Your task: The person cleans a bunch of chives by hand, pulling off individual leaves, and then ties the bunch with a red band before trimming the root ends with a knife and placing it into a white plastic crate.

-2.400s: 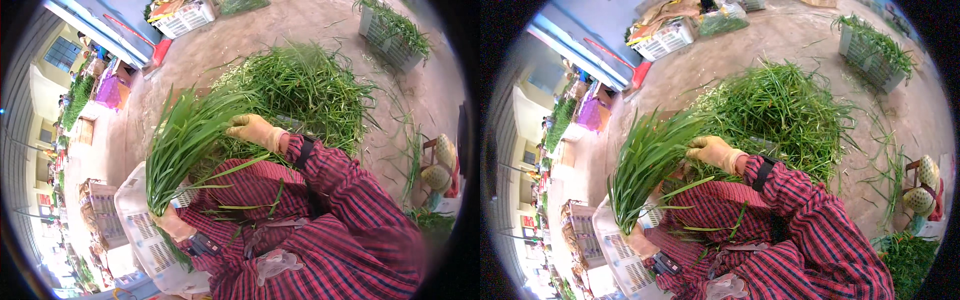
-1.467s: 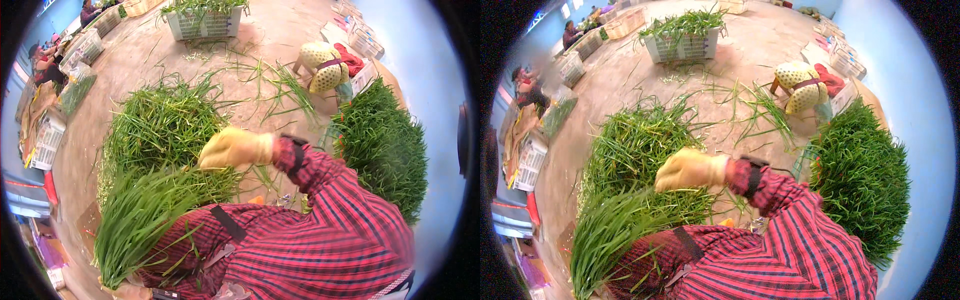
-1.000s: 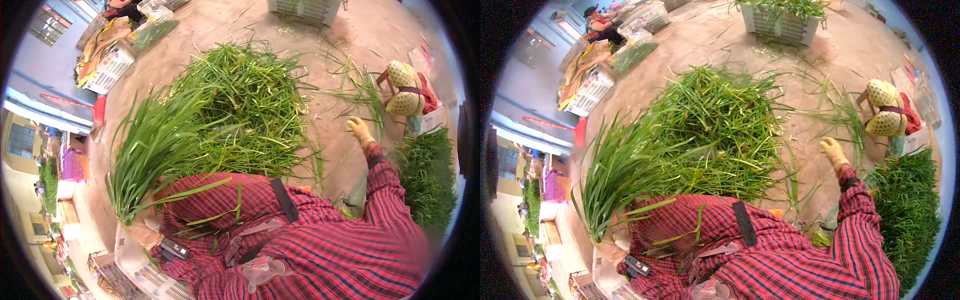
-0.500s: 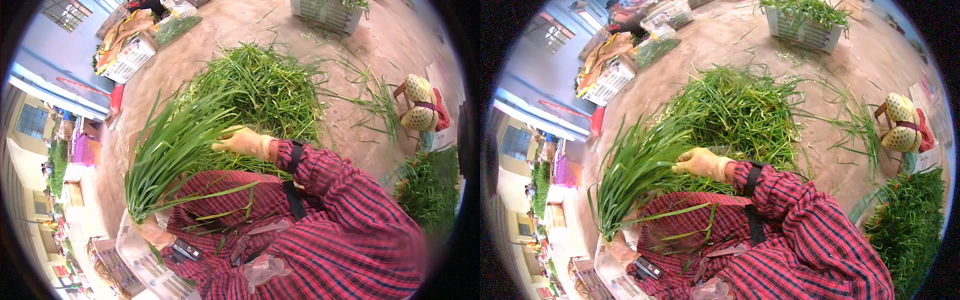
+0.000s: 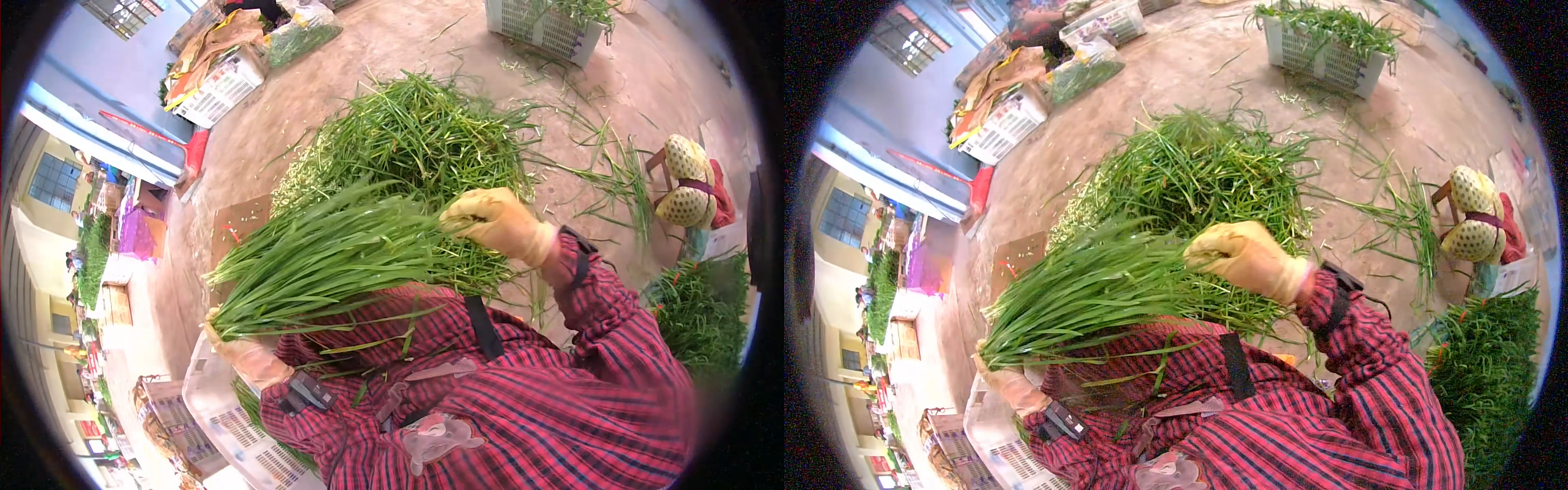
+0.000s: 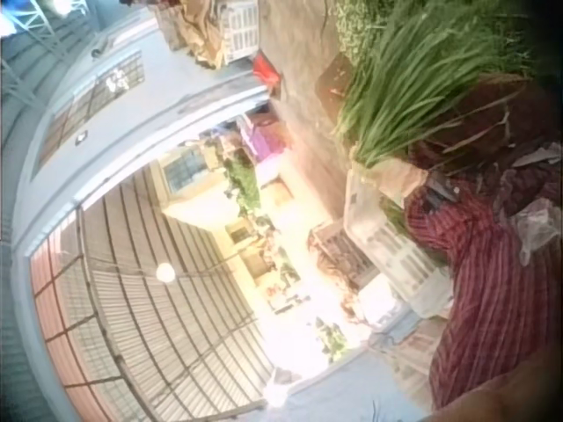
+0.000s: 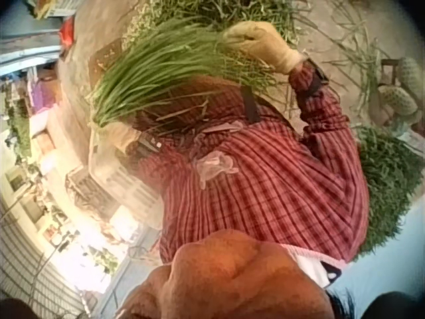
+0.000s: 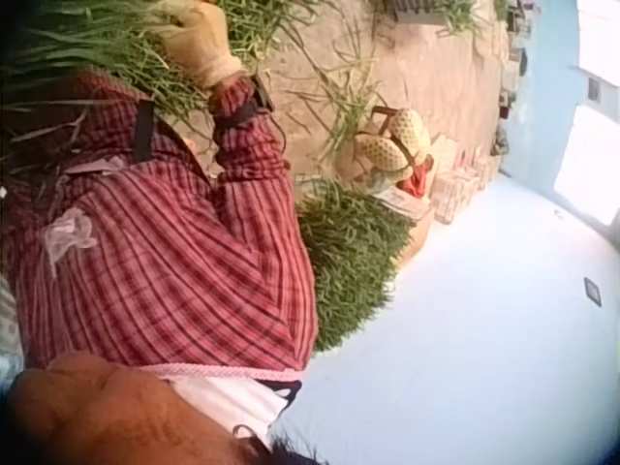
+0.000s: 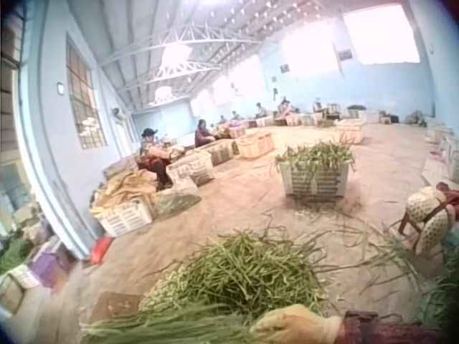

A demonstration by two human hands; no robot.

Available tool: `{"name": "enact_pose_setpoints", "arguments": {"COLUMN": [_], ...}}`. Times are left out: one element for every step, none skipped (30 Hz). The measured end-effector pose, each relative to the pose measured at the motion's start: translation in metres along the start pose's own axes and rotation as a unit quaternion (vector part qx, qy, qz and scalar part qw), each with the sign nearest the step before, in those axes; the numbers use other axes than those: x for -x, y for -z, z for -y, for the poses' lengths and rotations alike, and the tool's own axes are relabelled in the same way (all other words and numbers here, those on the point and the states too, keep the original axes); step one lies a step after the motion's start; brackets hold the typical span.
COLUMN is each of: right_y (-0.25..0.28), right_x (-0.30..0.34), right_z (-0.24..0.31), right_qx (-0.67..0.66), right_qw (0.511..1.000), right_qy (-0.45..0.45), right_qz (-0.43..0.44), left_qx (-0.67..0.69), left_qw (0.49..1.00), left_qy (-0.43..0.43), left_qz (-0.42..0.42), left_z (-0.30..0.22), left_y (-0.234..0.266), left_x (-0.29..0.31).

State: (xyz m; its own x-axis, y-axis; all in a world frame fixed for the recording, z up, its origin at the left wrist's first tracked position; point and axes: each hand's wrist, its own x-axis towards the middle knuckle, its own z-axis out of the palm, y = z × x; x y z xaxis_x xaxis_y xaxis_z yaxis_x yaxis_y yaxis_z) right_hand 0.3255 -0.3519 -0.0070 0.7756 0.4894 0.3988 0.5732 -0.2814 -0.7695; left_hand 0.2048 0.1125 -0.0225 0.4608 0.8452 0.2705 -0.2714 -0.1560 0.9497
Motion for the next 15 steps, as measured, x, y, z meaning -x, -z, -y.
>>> {"name": "enact_pose_setpoints", "arguments": {"right_y": [0.01,0.024,0.039,0.055,0.081,0.105,0.142,0.174,0.207,0.238,0.263,0.268,0.271,0.271,0.25], "right_x": [0.005,0.014,0.025,0.038,0.053,0.072,0.098,0.125,0.166,0.21,0.263,0.322,0.375,0.419,0.463], "right_z": [0.001,-0.003,-0.009,-0.021,-0.039,-0.063,-0.09,-0.125,-0.158,-0.194,-0.226,-0.258,-0.286,-0.311,-0.326], "right_qx": [0.008,0.001,0.001,-0.056,0.04,-0.089,0.003,0.016,0.036,0.058,-0.016,0.177,0.354,0.503,0.487], "right_qw": [1.0,0.998,0.996,0.985,0.984,0.957,0.934,0.917,0.893,0.842,0.807,0.835,0.819,0.781,0.812], "right_qy": [0.0,-0.038,-0.067,-0.124,-0.111,-0.174,-0.247,-0.215,-0.226,-0.302,-0.363,-0.393,-0.419,-0.368,-0.317], "right_qz": [-0.017,-0.043,-0.065,-0.101,-0.132,-0.212,-0.259,-0.335,-0.386,-0.443,-0.465,-0.341,-0.166,-0.047,-0.057], "left_qx": [-0.188,-0.181,-0.18,-0.161,-0.085,-0.022,0.036,0.092,0.16,0.039,-0.082,-0.206,-0.218,-0.251,-0.276], "left_qw": [0.979,0.982,0.98,0.983,0.995,0.998,0.995,0.99,0.98,0.998,0.996,0.976,0.97,0.962,0.956], "left_qy": [-0.073,-0.054,-0.064,-0.063,-0.002,0.046,0.093,0.111,0.115,0.039,-0.032,-0.072,-0.106,-0.109,-0.103], "left_qz": [0.029,0.031,0.045,0.06,0.054,0.025,0.0,0.009,0.006,0.022,0.032,0.019,0.023,0.023,0.012], "left_z": [-0.007,-0.01,-0.015,-0.018,-0.021,-0.023,-0.023,-0.023,-0.021,-0.017,-0.013,-0.01,-0.007,-0.005,-0.005], "left_y": [-0.005,-0.011,-0.013,-0.013,-0.011,-0.007,-0.001,0.006,0.012,0.02,0.027,0.034,0.041,0.044,0.047], "left_x": [0.003,0.01,0.012,0.014,0.015,0.012,0.008,0.001,-0.005,-0.008,-0.01,-0.013,-0.011,-0.013,-0.015]}}
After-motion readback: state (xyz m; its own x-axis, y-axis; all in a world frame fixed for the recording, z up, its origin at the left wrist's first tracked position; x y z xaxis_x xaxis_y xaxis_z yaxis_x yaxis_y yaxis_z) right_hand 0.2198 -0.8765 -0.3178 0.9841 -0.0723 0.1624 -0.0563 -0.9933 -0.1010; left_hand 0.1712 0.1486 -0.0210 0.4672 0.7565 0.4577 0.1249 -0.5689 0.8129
